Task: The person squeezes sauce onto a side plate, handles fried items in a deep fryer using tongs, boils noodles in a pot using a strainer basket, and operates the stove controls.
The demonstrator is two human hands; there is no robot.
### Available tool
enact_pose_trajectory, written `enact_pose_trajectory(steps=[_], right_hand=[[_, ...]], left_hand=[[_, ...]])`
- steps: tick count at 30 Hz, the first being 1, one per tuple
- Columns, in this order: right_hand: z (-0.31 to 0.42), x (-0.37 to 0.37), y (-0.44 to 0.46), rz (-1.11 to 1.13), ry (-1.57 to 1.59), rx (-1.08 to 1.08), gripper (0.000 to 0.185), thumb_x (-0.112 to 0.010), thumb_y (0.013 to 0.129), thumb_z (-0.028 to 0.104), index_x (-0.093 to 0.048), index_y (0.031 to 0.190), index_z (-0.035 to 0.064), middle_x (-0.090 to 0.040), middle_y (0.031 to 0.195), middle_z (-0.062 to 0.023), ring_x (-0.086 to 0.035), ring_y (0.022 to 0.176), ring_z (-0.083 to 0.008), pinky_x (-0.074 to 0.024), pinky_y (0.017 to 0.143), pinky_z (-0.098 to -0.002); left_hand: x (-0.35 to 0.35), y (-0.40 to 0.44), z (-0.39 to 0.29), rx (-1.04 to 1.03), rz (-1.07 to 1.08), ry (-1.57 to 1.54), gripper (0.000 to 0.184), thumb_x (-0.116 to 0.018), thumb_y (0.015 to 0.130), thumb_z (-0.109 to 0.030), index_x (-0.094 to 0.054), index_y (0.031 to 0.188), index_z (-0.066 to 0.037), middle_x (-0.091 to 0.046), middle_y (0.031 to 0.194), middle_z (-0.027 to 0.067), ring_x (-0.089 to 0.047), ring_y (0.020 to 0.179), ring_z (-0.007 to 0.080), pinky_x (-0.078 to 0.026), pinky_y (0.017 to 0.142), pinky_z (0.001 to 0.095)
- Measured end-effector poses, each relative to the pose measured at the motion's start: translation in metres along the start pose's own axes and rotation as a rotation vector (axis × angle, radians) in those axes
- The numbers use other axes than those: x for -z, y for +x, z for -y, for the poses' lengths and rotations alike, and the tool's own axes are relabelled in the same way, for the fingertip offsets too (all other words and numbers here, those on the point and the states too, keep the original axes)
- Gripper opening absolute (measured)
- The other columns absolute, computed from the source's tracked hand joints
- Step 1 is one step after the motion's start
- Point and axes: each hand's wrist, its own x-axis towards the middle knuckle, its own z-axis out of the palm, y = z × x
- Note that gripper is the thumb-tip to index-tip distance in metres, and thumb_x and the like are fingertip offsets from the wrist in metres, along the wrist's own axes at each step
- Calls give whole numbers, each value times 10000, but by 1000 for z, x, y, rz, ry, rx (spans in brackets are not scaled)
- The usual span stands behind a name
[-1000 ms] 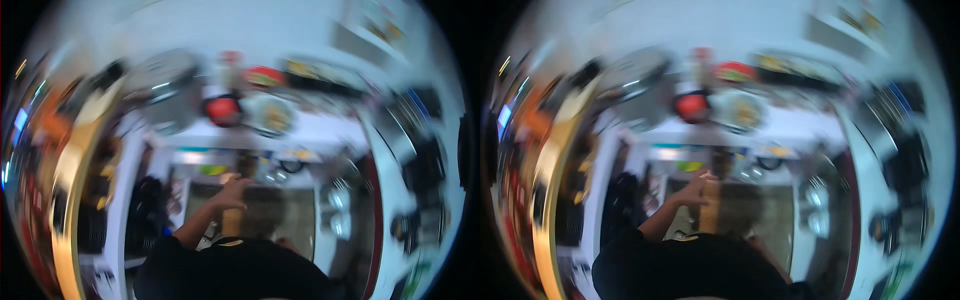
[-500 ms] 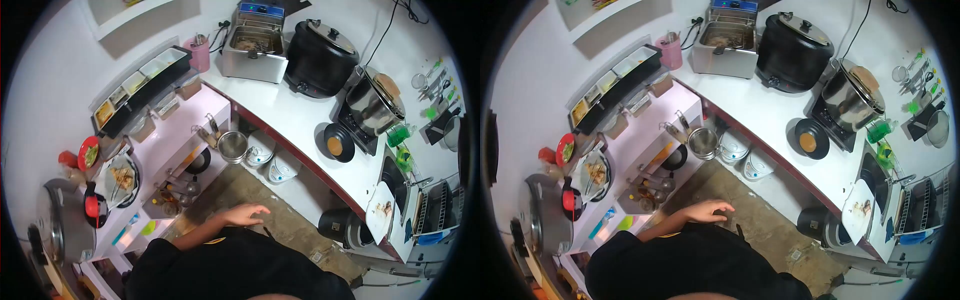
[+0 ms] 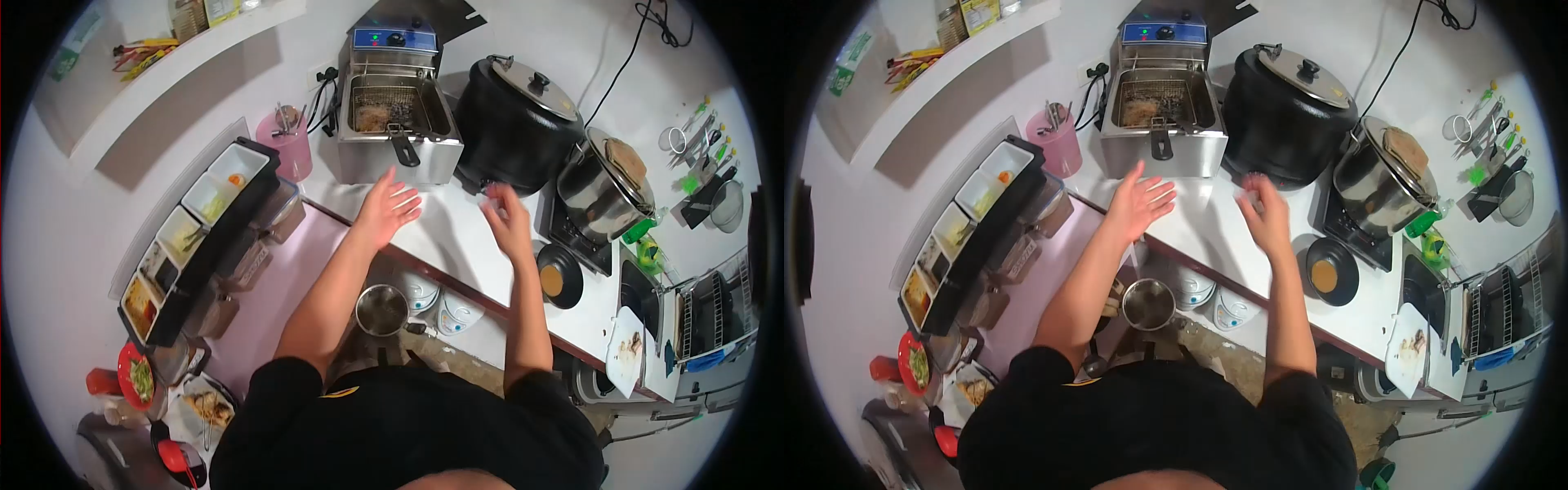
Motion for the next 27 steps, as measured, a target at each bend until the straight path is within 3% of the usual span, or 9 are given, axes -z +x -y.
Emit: enact_pose_trajectory(steps=[5, 8, 9, 13, 14, 15, 16, 20, 27], right_hand=[[-19, -96, 116, -64, 342, 55, 536, -730, 669, 85, -506, 1155, 54, -531, 1065, -97, -548, 849, -143, -474, 672, -248], [-34, -115, 141, 94, 597, -35, 244, -679, 724, 47, -621, 960, 27, -611, 927, -71, -592, 802, -137, -473, 694, -240], [-20, -108, 142, 53, 497, 9, 146, -626, 777, 50, -639, 921, 28, -639, 862, -60, -599, 763, -123, -472, 705, -246], [-15, -97, 161, -28, 258, -27, 179, -542, 846, 140, -635, 941, 19, -630, 954, -82, -601, 851, -162, -477, 777, -279], [-47, -95, 173, -68, -108, 380, 173, -565, 833, 111, -610, 966, 10, -636, 937, -98, -604, 848, -179, -490, 750, -286], [-95, -111, 186, -33, 464, 181, 163, -491, 878, 69, -551, 1006, -13, -616, 986, -151, -608, 859, -201, -504, 757, -312], [-114, -113, 197, -55, 494, 145, 205, -497, 888, 101, -524, 1055, -14, -612, 991, -167, -607, 875, -214, -504, 761, -307], [-37, -95, 186, -382, 529, 370, 226, -672, 794, 162, -515, 837, 5, -562, 743, -114, -535, 671, -222, -459, 622, -340], [-39, -92, 219, -427, 138, 292, 392, -691, 763, 309, -512, 954, 17, -539, 819, -183, -525, 719, -328, -435, 636, -419]], left_hand=[[-33, 71, -26, 47, 3, -210, 556, -606, 799, -387, -415, 1115, 29, -506, 1059, 172, -541, 970, 254, -468, 821, 399], [-42, 86, -21, -90, -19, -301, 129, -524, 848, -110, -496, 908, 1, -534, 766, 61, -520, 638, 94, -466, 545, 172], [-17, 114, -5, -14, 186, -340, 58, -500, 792, -14, -501, 848, -3, -516, 703, 44, -471, 577, 88, -422, 498, 158], [-42, 118, 27, -197, -82, -169, 55, -483, 769, -114, -495, 727, -81, -455, 611, 15, -436, 513, 117, -363, 448, 252], [-52, 122, 28, -224, -42, -188, 67, -496, 765, -126, -490, 705, -97, -441, 589, 5, -427, 499, 114, -336, 431, 250], [-57, 125, 25, -257, -13, -190, 85, -508, 760, -139, -486, 683, -112, -427, 568, -5, -418, 484, 110, -308, 413, 249], [-59, 123, 15, -281, 1, -187, 105, -521, 756, -152, -481, 662, -127, -413, 546, -15, -408, 469, 107, -281, 396, 247], [-59, 108, -2, -230, -113, -247, 105, -492, 782, -112, -453, 688, -83, -444, 605, 20, -445, 532, 106, -354, 422, 233], [-37, 178, 4, -133, -122, -474, 126, -470, 788, -119, -441, 668, -91, -407, 605, 30, -431, 532, 112, -374, 410, 236]])
